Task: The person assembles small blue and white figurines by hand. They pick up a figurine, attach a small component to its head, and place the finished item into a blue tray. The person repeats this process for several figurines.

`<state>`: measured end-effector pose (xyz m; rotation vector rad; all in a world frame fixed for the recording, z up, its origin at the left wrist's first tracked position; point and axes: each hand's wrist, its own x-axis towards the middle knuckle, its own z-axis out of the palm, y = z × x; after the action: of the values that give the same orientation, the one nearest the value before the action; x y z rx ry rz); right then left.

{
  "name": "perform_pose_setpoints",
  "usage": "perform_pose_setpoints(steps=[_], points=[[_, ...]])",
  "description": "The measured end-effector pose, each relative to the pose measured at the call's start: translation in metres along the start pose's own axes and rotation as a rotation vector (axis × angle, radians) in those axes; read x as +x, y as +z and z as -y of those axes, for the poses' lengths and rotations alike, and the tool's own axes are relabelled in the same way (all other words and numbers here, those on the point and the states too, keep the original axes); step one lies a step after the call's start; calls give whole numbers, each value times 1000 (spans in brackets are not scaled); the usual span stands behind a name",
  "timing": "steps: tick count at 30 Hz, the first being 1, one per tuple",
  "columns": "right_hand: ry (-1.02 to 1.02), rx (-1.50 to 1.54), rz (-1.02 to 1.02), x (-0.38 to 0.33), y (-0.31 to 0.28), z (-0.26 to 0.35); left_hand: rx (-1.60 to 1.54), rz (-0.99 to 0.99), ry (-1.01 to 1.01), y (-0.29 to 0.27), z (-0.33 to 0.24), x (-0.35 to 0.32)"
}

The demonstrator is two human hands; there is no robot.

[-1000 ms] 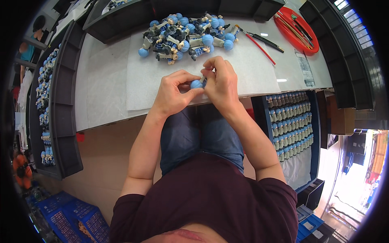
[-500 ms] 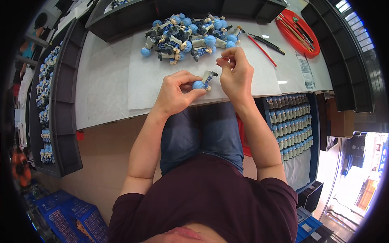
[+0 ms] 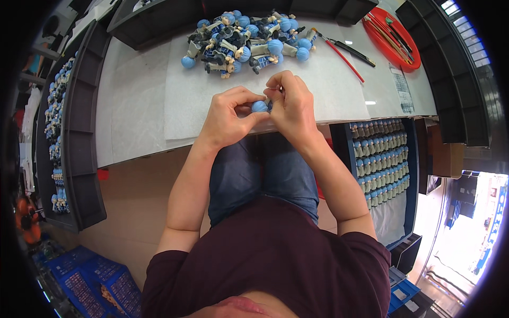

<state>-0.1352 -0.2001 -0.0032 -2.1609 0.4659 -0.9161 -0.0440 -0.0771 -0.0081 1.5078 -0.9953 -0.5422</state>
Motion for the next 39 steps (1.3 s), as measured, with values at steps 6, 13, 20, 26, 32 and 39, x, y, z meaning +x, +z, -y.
perform_pose_setpoints(steps=[6,13,20,26,32,39], points=[[54,2,-57,15,-3,-5,-36,-1,-22,0,-1,-1],[-56,-30,12,11,6,-7,-30,-4,-60,0,-4,0],[74,46,7,-1,-2,-4,-5,7,-6,0,3,2],[78,10,-59,13,-2,-10,-48,-13,-24,-2,-2,-2],[14,-11,29,6,2,-3,-9,11,-31,-1,0,0],[9,31,23,0,0,4,26,11,20,-2,3,2]])
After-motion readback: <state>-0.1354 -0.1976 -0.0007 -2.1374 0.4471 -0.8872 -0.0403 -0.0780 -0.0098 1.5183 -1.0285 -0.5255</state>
